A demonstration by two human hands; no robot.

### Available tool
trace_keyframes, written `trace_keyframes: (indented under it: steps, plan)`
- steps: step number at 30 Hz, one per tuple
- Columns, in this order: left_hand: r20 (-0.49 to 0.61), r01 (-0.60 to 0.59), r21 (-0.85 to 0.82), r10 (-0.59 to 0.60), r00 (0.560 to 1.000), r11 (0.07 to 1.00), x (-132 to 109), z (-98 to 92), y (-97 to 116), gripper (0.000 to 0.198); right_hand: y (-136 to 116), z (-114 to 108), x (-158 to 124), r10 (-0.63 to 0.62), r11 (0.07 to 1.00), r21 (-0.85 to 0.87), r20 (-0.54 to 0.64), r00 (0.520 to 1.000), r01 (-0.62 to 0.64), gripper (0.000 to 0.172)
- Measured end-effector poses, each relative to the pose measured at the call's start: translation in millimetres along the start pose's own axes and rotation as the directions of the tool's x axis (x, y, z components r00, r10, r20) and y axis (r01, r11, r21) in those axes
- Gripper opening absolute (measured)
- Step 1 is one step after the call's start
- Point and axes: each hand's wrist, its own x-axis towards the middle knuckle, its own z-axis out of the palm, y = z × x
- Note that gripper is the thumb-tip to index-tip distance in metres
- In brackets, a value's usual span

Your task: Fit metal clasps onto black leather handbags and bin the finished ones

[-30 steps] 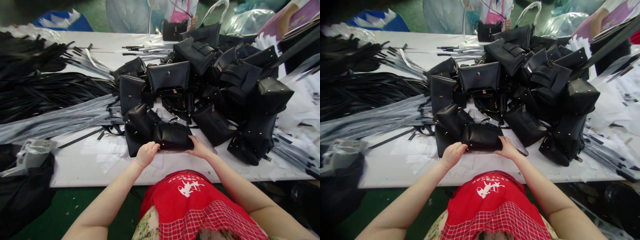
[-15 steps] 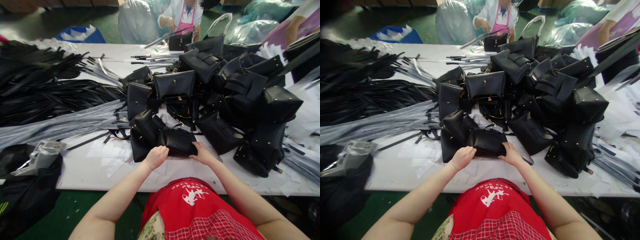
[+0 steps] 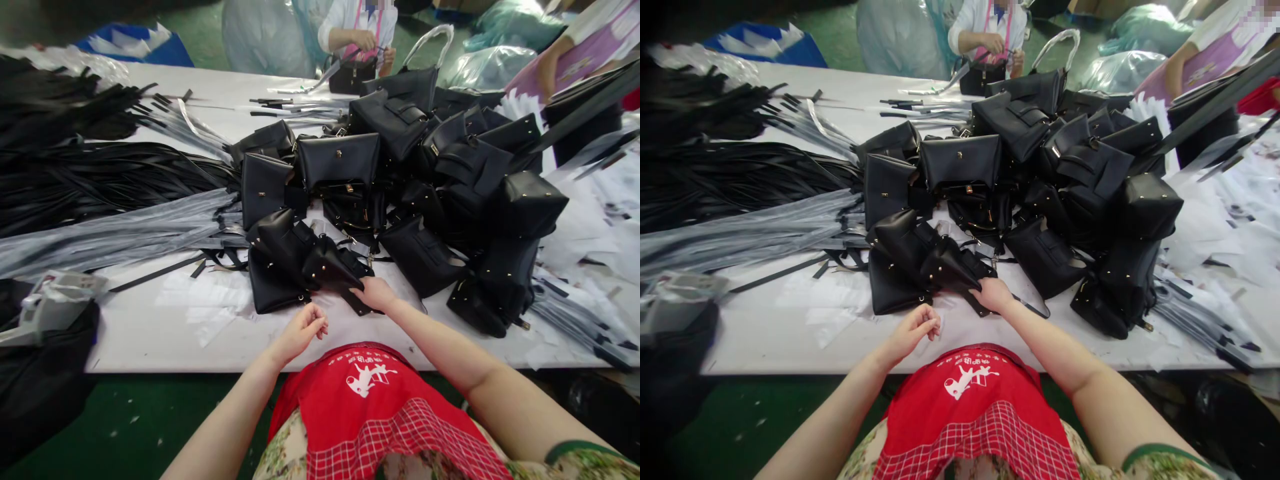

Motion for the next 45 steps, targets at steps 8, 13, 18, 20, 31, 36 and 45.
trace_keyframes:
  steps: [8, 13, 18, 20, 31, 36, 45]
  plan:
    - [-0.063, -0.123, 0.078, 0.128, 0.99, 0.989, 7, 24.5, 35, 0.006, -9, -69, -21, 0.206, 0.716, 0.677, 0.025, 0.978, -0.168, 0.037]
    - [-0.07, -0.269, 0.529, 0.357, 0.931, 0.805, 5, 44.6, 64, 0.004, -16, -73, -45, 0.286, 0.491, 0.861, -0.017, 0.958, -0.131, 0.03]
    - [0.115, -0.395, 0.661, 0.434, 0.894, 0.638, 11, 64.2, 79, 0.006, -12, -68, -52, 0.331, 0.542, 0.828, -0.054, 0.942, -0.143, 0.031]
    - [0.185, -0.421, 0.681, 0.416, 0.89, 0.599, 17, 70.4, 78, 0.005, -11, -65, -53, 0.332, 0.562, 0.815, -0.066, 0.941, -0.141, 0.03]
    - [0.301, -0.446, 0.78, 0.362, 0.882, 0.439, 27, 77.9, 76, 0.008, -13, -58, -58, 0.307, 0.626, 0.772, -0.112, 0.945, -0.111, 0.033]
    - [0.353, -0.481, 0.809, 0.376, 0.857, 0.337, 23, 79.2, 74, 0.01, -17, -60, -60, 0.259, 0.695, 0.715, -0.146, 0.955, -0.079, 0.034]
    - [0.367, -0.47, 0.831, 0.343, 0.865, 0.298, 19, 73.8, 68, 0.012, -19, -56, -63, 0.278, 0.558, 0.82, -0.041, 0.96, -0.127, 0.033]
